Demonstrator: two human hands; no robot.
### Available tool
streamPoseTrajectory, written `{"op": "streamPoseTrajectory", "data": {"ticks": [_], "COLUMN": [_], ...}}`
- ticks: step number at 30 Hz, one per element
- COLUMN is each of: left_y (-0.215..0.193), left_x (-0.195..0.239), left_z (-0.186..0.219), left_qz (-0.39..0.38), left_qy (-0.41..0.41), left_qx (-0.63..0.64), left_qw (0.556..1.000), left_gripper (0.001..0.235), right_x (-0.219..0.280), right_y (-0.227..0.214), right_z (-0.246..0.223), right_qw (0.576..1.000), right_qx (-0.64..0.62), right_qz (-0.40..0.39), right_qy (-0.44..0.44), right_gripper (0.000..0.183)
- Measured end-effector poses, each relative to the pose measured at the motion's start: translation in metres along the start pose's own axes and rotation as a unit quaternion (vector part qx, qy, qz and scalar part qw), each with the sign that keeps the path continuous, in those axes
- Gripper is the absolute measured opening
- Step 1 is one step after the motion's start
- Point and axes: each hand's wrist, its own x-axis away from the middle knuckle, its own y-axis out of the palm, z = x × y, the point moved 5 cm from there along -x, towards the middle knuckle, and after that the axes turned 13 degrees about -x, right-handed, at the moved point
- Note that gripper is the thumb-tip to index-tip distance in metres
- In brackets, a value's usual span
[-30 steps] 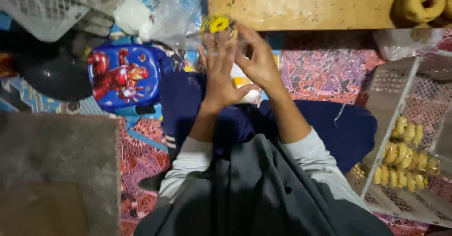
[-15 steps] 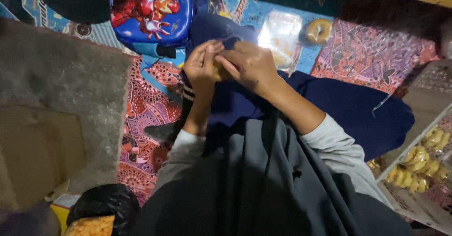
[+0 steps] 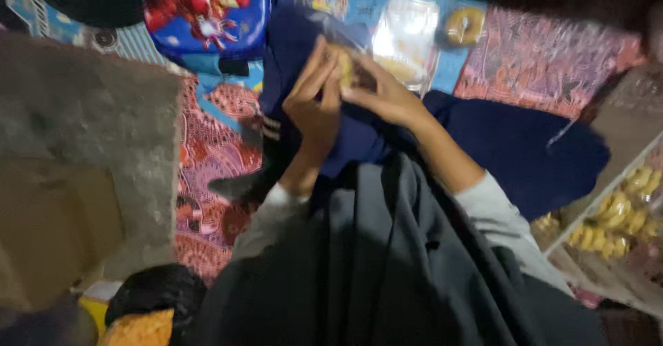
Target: The person sits on the floor and repeatedly picks up donuts from a wooden board, places them into small clear plastic bags, and sets the filled bags aside. The donuts include plain and chocolate-topped varieties.
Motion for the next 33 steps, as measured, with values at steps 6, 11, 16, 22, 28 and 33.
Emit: {"op": "streamPoseTrajectory", "data": {"ticks": [6, 11, 16, 22, 28, 33], "left_y": [0.031, 0.039, 0.028, 0.043, 0.195, 0.372], "left_x": [0.008, 0.006, 0.011, 0.030, 0.060, 0.069], "left_z": [-0.083, -0.096, -0.080, -0.076, -0.085, -0.089], "left_qz": [-0.136, -0.159, 0.022, -0.112, -0.251, -0.370], "left_qy": [-0.276, -0.156, -0.101, -0.071, -0.146, -0.144], "left_qx": [0.242, 0.201, 0.216, 0.042, 0.214, 0.113], "left_qw": [0.920, 0.954, 0.971, 0.990, 0.932, 0.911], "left_gripper": [0.039, 0.027, 0.016, 0.023, 0.019, 0.034], "right_x": [-0.017, -0.022, -0.010, 0.008, 0.029, 0.046], "right_y": [-0.011, 0.004, 0.010, -0.031, -0.175, -0.283], "right_z": [0.041, -0.026, -0.034, 0.038, 0.071, 0.038], "right_qw": [0.994, 0.962, 0.901, 0.933, 0.921, 0.735], "right_qx": [0.013, 0.172, 0.217, 0.188, 0.143, 0.503], "right_qz": [0.090, 0.153, 0.236, 0.263, 0.347, 0.452], "right_qy": [0.055, -0.148, -0.292, -0.159, -0.099, -0.042], "right_gripper": [0.038, 0.040, 0.024, 0.025, 0.039, 0.049]}}
